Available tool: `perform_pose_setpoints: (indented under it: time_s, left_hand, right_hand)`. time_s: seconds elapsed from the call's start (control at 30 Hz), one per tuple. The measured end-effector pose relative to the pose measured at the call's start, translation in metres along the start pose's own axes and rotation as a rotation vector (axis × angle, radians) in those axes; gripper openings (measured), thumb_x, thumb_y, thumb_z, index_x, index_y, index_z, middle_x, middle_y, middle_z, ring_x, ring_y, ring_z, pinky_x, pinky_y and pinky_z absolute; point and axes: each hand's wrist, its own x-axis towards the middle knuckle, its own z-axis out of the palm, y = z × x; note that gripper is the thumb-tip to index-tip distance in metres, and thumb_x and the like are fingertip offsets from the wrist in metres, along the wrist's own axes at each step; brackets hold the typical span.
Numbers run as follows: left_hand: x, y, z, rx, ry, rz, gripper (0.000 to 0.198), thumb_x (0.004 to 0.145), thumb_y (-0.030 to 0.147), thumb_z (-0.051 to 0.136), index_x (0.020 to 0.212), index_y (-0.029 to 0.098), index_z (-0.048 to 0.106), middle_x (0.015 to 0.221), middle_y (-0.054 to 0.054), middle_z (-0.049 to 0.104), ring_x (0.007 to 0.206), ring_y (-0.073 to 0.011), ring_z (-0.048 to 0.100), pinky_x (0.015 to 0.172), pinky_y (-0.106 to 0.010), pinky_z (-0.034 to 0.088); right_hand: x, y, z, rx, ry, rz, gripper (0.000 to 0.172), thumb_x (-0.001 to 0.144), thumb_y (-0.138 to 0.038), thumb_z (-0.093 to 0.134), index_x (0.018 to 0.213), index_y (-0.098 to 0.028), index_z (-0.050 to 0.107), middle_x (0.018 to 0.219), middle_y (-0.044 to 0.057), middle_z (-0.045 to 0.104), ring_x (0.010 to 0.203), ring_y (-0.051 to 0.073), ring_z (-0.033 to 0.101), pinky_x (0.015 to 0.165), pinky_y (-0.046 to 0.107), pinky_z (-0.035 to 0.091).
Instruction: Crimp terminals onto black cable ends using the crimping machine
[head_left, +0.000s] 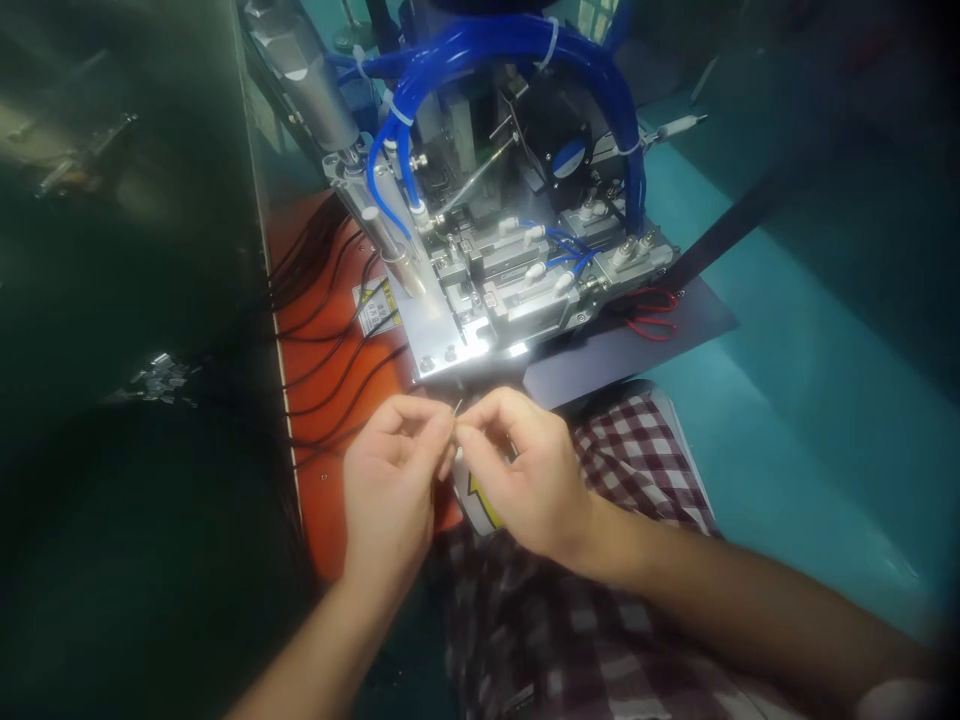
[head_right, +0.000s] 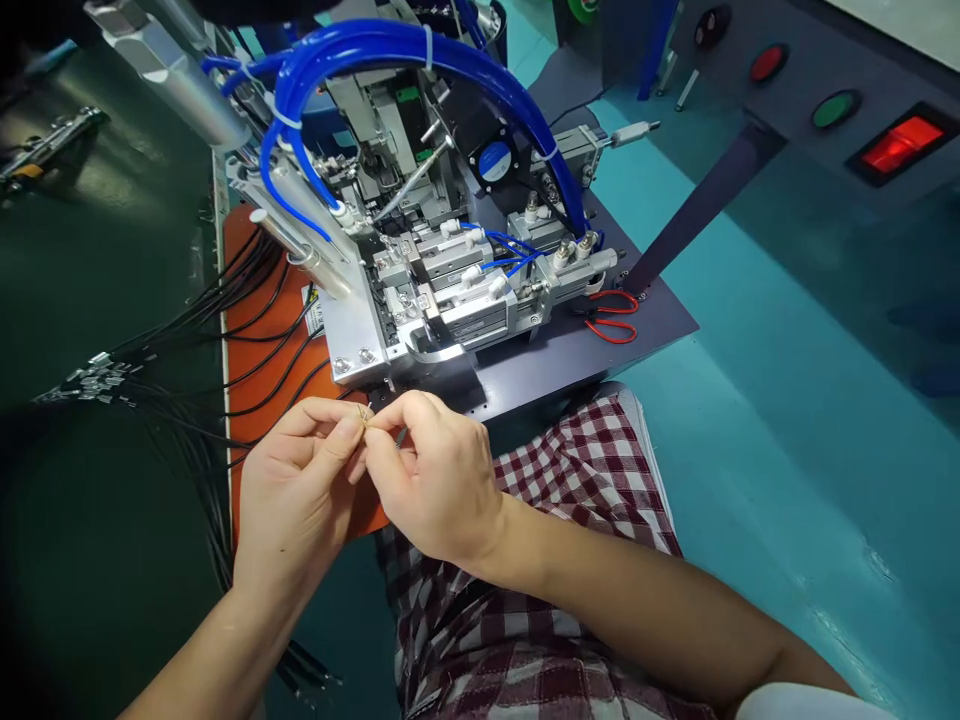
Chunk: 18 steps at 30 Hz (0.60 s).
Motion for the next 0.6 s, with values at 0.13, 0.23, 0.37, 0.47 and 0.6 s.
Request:
perform_pose_setpoints:
  time_s: [0.13,0.23,0.37,0.47,0.6]
  left_hand:
    - [0.001,0.004,0.001,-0.029,-0.027,-0.007,0.013,0.080,0.024,0.071,0.076,0.017,0.061,0.058,0.005,0.054,0.048,-0.0039,0.047,0.050,-0.015,0.041]
    - [0.001,0.003,-0.001,0.040,-0.052,-0.013,0.015,0.080,0.027,0.070,0.076,0.017,0.061,0.058,0.003,0.056,0.049,-0.0049,0.047,0.048,-0.015,0.040]
    - [0.001,0.001,-0.003,0.113,-0.065,-0.014,0.017,0.082,0.030,0.069,0.076,0.017,0.060,0.053,0.004,0.053,0.049,-0.0053,0.046,0.048,-0.015,0.038]
    - [0.001,0.001,-0.003,0.163,-0.066,-0.010,0.017,0.083,0.030,0.068,0.076,0.017,0.060,0.052,0.005,0.052,0.048,-0.0052,0.046,0.047,-0.015,0.037]
    - [0.002,0.001,-0.001,0.204,-0.082,-0.008,0.017,0.083,0.031,0.067,0.076,0.017,0.059,0.054,0.005,0.054,0.046,-0.0056,0.047,0.045,-0.016,0.037]
  right_hand:
    - [0.011,-0.002,-0.007,0.342,-0.160,0.281,0.012,0.085,-0.021,0.058,0.073,-0.018,0.057,0.061,-0.003,0.060,0.050,0.009,0.050,0.052,0.024,0.042]
    - [0.018,-0.001,-0.018,0.457,-0.265,0.402,0.011,0.083,-0.020,0.060,0.072,-0.016,0.058,0.055,-0.006,0.054,0.046,0.007,0.046,0.048,0.021,0.040]
    - [0.017,0.001,-0.022,0.415,-0.229,0.379,0.008,0.080,-0.021,0.065,0.084,-0.015,0.063,0.058,-0.004,0.057,0.052,0.009,0.052,0.050,0.021,0.041]
    - [0.014,0.005,-0.017,0.393,-0.156,0.345,0.015,0.075,-0.024,0.071,0.086,-0.015,0.065,0.065,-0.002,0.062,0.055,0.010,0.055,0.052,0.023,0.045]
    - [0.016,0.007,-0.016,0.434,-0.158,0.341,0.010,0.079,-0.023,0.069,0.075,-0.015,0.064,0.060,-0.002,0.061,0.055,0.010,0.057,0.055,0.023,0.047]
